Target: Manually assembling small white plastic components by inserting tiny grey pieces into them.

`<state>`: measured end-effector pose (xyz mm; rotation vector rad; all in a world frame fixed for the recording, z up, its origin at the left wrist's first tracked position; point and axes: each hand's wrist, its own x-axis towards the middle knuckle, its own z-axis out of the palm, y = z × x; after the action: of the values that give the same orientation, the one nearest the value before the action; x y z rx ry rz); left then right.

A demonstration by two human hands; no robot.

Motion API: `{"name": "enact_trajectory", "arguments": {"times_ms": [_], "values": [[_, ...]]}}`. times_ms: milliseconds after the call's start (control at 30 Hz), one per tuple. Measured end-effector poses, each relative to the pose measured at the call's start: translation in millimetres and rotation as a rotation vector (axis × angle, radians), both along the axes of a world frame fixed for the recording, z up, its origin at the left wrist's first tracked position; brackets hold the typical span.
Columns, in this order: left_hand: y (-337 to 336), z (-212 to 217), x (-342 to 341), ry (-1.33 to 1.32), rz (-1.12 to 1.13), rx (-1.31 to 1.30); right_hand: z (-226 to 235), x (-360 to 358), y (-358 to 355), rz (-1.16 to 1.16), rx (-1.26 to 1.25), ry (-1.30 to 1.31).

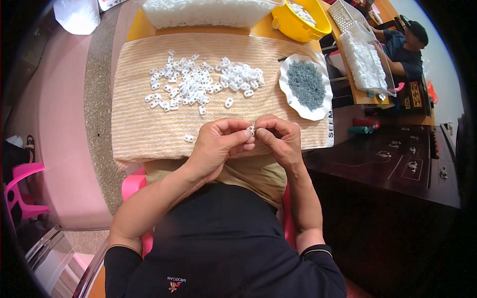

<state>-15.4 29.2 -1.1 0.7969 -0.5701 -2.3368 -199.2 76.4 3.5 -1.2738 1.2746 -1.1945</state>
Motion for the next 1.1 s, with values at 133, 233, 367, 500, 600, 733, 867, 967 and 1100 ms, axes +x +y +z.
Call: {"name": "enact_trajectory", "arguments": {"times_ms": [133,233,367,500,600,733,867,967,1100], "values": [[0.0,-0.4,-0.2,0.001,0.006,0.004,-1.1,-0.1,0.4,-0.003,-0.027,0.052],[0.3,-1.1,-0.2,-0.007,0.008,-0.005,0.8,1.2,0.9,-0.006,-0.022,0.048],[0.0,-0.7,-0.3,0.0,0.005,-0.001,-2.0,0.5,0.4,0.007,-0.038,0.056],[0.6,-0.3,-0.4,-0.013,0.01,-0.005,-1.1,2.0,1.3,0.011,-0.006,0.048],[1.0,-1.0,-0.7,-0.025,0.009,-0.012,-2.0,2.4,2.0,0.014,0.002,0.043],[1.3,-3.9,0.5,-0.022,-0.007,-0.011,-1.1,3.0,3.3,0.011,0.037,0.024],[3.7,-1.7,-1.0,-0.052,0.024,-0.009,1.3,5.6,4.7,0.002,0.096,0.016],[5.2,-2.9,-1.2,-0.048,0.032,-0.031,-0.4,7.1,4.6,0.008,0.088,-0.021],[7.5,-3.5,-2.4,-0.087,0.056,-0.085,0.6,11.2,5.1,-0.017,0.124,-0.019]]}}
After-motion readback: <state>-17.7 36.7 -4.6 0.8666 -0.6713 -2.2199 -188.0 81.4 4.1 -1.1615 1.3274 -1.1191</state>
